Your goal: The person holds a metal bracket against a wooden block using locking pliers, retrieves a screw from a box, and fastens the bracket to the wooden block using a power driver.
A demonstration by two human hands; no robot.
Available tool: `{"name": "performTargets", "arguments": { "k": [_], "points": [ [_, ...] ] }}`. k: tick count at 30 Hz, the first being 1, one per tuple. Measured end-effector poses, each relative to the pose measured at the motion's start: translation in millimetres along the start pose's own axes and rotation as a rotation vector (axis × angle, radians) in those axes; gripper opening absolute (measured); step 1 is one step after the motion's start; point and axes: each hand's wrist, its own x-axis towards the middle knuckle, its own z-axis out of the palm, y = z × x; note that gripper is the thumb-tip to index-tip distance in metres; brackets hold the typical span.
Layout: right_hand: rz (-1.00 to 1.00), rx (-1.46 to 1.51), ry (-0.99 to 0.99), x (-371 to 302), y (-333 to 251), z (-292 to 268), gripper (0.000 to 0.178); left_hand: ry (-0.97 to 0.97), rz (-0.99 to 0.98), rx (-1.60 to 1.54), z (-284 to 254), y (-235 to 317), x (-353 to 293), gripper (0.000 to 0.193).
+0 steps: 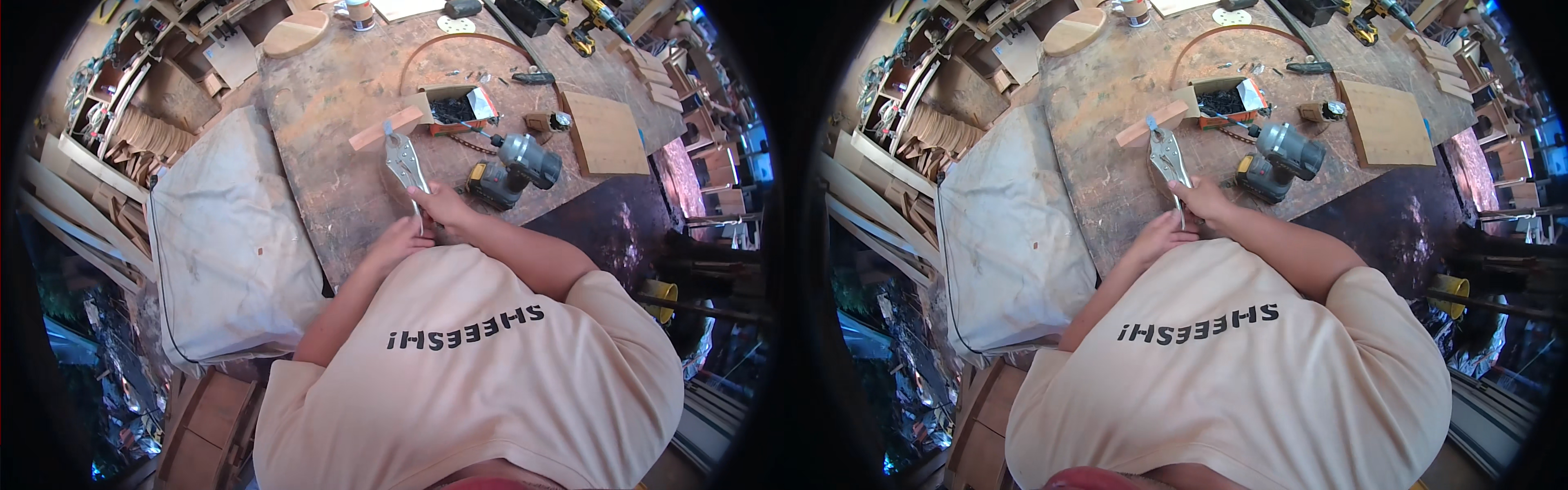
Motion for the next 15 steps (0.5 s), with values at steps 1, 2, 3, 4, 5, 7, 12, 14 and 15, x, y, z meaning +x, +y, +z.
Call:
{"name": "performTargets", "arguments": {
  "k": [1, 2, 3, 4, 5, 7, 12, 14, 15],
  "points": [
    [0.004, -0.006, -0.004, 3.9, 4.5, 5.2, 0.03, 0.026, 0.025, -0.027, 12.1, -5.4, 3.2, 0.036],
    [-0.022, 0.016, 0.012, 9.3, 12.3, 9.9, 0.03, 0.052, 0.05, -0.053, 17.0, -8.4, 3.5, 0.03],
    [-0.049, 0.038, 0.028, 13.1, 18.1, 12.2, 0.03, 0.054, 0.05, -0.06, 12.7, -9.5, 3.3, 0.03],
    [-0.006, 0.017, -0.005, 15.1, 20.2, 11.9, 0.029, 0.03, -0.003, -0.121, 2.9, -13.5, 5.7, 0.026],
    [-0.003, 0.009, -0.015, 14.3, 18.5, 15.5, 0.029, 0.007, -0.051, -0.181, -5.9, -18.4, 8.6, 0.022],
    [0.022, -0.091, -0.039, 11.2, 17.2, 22.2, 0.024, 0.002, -0.016, -0.142, -12.7, -33.8, 14.9, 0.022],
    [-0.064, -0.112, -0.234, 1.0, 32.0, 6.6, 0.017, 0.059, -0.033, -0.102, -21.0, -42.6, 19.8, 0.026],
    [-0.139, -0.093, -0.337, -4.2, 36.8, -4.0, 0.017, 0.097, 0.002, 0.029, -26.1, -42.4, 25.8, 0.029],
    [-0.203, -0.18, -0.37, -5.3, 43.9, -9.2, 0.021, 0.092, -0.003, 0.032, -28.0, -42.4, 29.2, 0.029]
  ]
}}
